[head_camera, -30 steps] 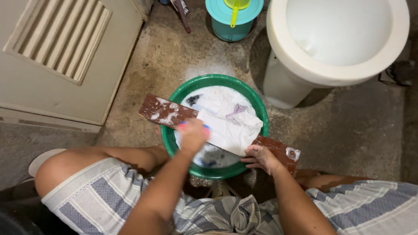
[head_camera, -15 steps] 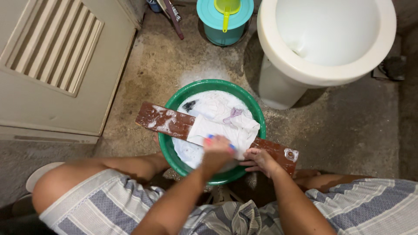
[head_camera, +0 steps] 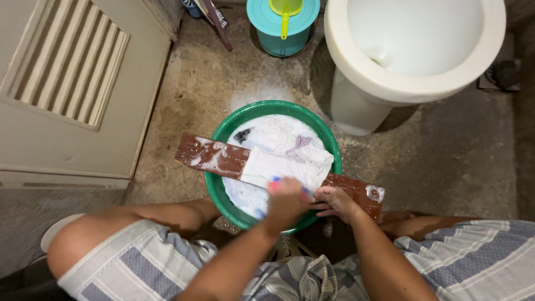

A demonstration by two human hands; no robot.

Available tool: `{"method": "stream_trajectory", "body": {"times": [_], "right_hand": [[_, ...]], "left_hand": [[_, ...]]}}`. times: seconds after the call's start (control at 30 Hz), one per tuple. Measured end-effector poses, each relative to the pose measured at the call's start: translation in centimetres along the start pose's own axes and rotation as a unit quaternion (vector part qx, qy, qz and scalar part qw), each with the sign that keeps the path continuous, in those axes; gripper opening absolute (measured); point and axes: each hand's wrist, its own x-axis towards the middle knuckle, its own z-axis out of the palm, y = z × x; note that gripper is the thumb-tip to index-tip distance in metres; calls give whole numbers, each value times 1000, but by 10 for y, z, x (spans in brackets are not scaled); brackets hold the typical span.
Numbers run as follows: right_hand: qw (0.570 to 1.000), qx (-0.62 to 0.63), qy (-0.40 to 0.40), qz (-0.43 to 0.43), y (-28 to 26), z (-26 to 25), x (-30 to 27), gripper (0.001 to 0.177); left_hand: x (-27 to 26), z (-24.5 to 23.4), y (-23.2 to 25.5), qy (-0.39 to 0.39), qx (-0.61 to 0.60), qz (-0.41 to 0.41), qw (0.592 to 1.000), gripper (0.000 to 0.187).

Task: The person scrubs a white cloth with a colorful sponge on a wooden board placed over a green basin filled with soapy water. The person repeatedly rubs the cloth against the board, dips it into the water, and wrings it out.

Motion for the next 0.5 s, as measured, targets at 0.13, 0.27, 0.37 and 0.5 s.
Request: {"method": "stream_trajectory", "body": {"times": [0.13,0.27,0.37,0.5], "right_hand": [[1000,-10,12,3,-4,2,-2,24],[1000,-15,17,-5,-7,4,-7,26],[1000,3,9,-4,-7,4,-4,25],[1000,17,3,-8,0,0,5,24]], "left_hand": [[10,-9,-11,-60,-59,-17,996,24],[16,-10,-111,-71,-22,-157,985,33],[16,-16,-146,-50,15,-198,979,37],[2,23,-123,-38,176,-12,984,32]]}}
